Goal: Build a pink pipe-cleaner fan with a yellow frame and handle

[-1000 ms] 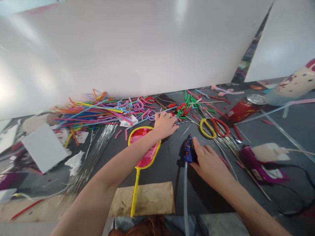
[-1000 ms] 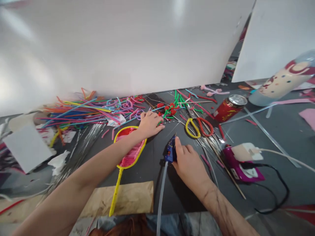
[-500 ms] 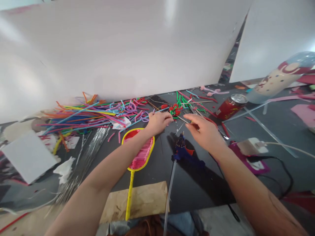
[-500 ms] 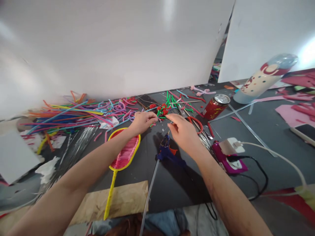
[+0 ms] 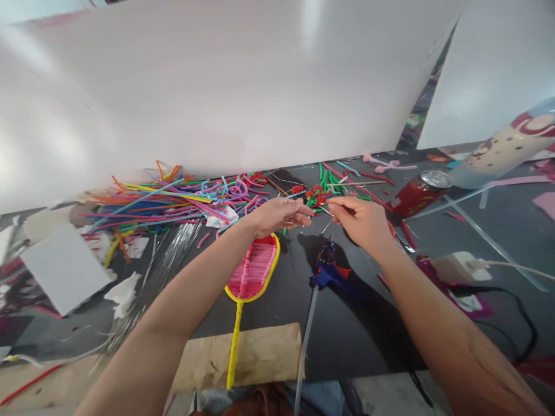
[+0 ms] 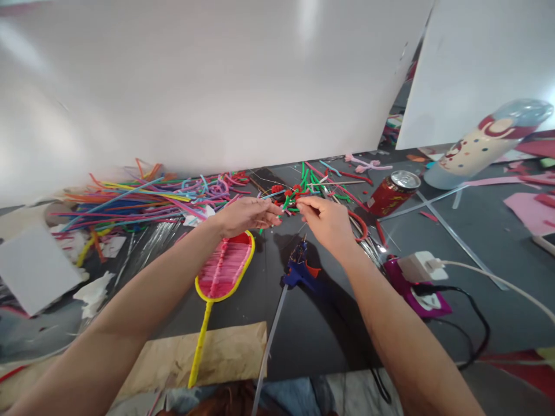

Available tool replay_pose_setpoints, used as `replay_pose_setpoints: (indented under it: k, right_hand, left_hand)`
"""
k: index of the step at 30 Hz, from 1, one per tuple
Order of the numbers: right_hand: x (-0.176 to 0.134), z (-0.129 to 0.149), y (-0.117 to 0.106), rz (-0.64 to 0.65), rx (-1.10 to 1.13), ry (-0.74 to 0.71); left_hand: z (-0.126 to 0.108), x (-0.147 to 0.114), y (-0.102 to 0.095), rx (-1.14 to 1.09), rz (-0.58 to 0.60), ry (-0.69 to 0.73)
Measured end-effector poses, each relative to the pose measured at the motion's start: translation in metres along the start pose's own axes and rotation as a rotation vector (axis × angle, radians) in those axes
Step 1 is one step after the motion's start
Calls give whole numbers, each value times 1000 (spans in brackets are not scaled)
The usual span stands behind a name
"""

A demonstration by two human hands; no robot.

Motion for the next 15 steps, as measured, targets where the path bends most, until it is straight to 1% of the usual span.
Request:
replay_pose_setpoints:
  k: [4,6,9,11,13,15]
  right_hand:
    - [-3,1,-6,-40,-3,4]
    - [-4,4,-7,-49,-14,-2]
    - [-6,4,-9,-66,-12,0]
    - [-6,3,-11,-74,-9,-5]
    - [-7,5,-14,-89,-49,-57]
    - [-9,15,-15,-109,-114,-148]
  left_hand:
    - [8,-8,5,-100,74,-31]
    - [12,-9,9,-118,90,-51]
    - [17,-9,10,-114,45,-74]
    - [18,-8,7,-115,-5,-60]
    - [16,-7,4,-102,-38,-29]
    - [13,-6,3,-72,-50,13]
Point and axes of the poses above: each hand's wrist, its own x-axis towards the middle knuckle, its own y-axis out of the palm, z = x × y, the point moved 9 cm from there along x, towards the middle knuckle, and after that the axes turned 1 degree about -z, right-handed, at the moved point
